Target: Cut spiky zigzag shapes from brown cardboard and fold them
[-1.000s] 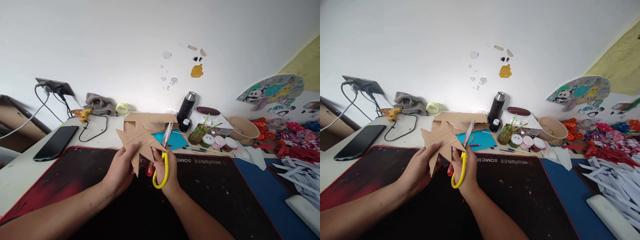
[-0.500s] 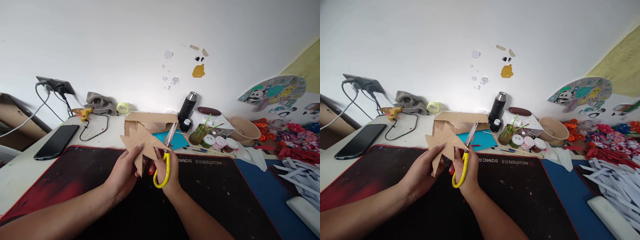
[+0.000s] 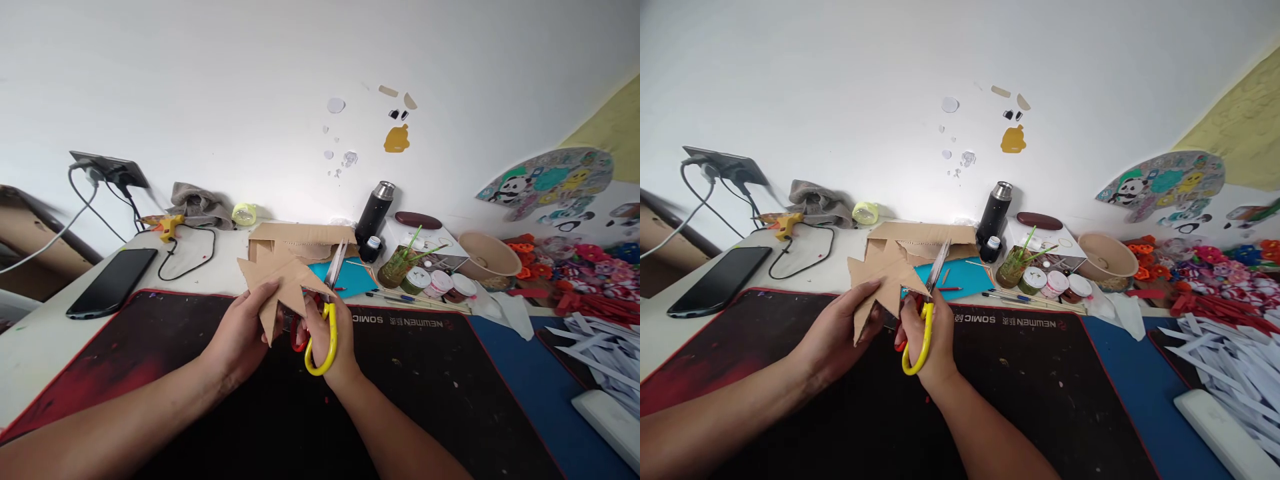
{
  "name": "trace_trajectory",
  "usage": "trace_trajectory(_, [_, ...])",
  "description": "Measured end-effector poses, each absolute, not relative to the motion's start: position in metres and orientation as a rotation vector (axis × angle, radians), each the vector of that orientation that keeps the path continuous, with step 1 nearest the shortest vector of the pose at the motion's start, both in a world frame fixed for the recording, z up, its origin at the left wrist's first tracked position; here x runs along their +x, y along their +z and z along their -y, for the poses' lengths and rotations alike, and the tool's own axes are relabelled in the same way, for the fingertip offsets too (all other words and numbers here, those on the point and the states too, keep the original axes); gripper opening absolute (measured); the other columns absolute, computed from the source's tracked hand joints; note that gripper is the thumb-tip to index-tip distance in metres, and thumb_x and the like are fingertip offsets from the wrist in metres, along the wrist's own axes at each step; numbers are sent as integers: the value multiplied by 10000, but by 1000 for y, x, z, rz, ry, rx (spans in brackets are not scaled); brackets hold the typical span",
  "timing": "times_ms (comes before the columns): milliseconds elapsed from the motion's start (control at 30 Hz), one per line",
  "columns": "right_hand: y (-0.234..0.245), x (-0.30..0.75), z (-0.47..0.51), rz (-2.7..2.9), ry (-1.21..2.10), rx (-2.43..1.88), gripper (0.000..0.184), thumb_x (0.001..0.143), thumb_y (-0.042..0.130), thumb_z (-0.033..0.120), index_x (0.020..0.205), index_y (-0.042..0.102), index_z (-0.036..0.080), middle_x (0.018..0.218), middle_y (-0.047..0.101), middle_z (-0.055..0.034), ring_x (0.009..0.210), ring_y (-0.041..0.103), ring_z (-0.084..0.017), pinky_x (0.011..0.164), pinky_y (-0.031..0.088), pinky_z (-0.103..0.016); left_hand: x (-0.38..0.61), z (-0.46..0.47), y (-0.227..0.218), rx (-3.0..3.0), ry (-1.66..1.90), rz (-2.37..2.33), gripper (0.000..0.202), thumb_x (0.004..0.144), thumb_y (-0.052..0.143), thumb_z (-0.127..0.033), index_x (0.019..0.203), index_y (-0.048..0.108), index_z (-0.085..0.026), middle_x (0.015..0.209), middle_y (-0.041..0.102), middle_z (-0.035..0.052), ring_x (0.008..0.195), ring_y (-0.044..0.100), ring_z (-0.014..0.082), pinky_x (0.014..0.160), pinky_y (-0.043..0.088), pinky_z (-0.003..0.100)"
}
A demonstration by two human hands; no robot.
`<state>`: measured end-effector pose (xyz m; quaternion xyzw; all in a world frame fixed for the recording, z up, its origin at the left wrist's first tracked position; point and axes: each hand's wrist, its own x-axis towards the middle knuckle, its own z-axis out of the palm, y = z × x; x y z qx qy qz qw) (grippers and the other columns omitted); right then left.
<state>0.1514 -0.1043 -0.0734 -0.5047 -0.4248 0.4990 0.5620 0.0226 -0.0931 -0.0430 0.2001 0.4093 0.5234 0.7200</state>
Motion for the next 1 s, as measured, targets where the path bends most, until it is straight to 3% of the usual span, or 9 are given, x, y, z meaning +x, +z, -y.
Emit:
trace_trajectory(100, [-75,152,104,972,1276,-1183,374,856,728,567,892,583,224,429,474,113,307,487,-131,331,393,-215,14,81,-40,604,1175,-900,254,824,871,-307,758,689,-143,529,622,11,396,512,110,354,392,185])
trace_trajectory(200, [-80,154,101,928,1375,-1127,450,816,774,614,918,567,227,455,480,122,305,476,-125,327,400,-218,2,63,-41,792,1237,-861,308,789,920,-315,981,760,-136,820,793,82,585,696,176,540,594,252])
trace_trajectory(267, [-83,157,99,896,1383,-1084,473,816,790,628,889,547,228,499,508,113,314,484,-112,330,398,-211,-8,50,-42,836,1233,-871,360,792,919,-312,1072,773,-140,942,822,111,682,753,212,645,653,300])
trace_trajectory(400, [-83,162,95,852,1352,-1032,488,808,821,621,891,553,222,516,512,115,315,481,-97,329,376,-195,-25,37,-36,917,1144,-952,359,779,937,-344,1034,790,-138,914,825,124,710,779,241,640,669,306])
trace_trajectory(567, [-84,164,93,842,1400,-993,496,799,822,633,840,545,224,501,497,114,308,460,-89,329,360,-192,-37,35,-26,976,1098,-938,315,749,955,-363,909,793,-145,734,784,102,586,736,228,566,644,292])
trace_trajectory(767, [-86,165,93,852,1437,-997,475,828,804,617,815,534,226,493,505,105,309,470,-99,333,361,-200,-47,32,-23,1146,845,-978,412,746,949,-470,974,839,-145,941,842,194,749,807,318,635,668,346])
trace_trajectory(1000, [-86,168,88,786,1449,-1024,443,777,820,547,958,627,191,508,528,111,319,473,-103,336,371,-203,-52,29,-20,1199,711,-964,377,684,986,-369,990,860,-189,976,852,172,855,825,373,723,689,428])
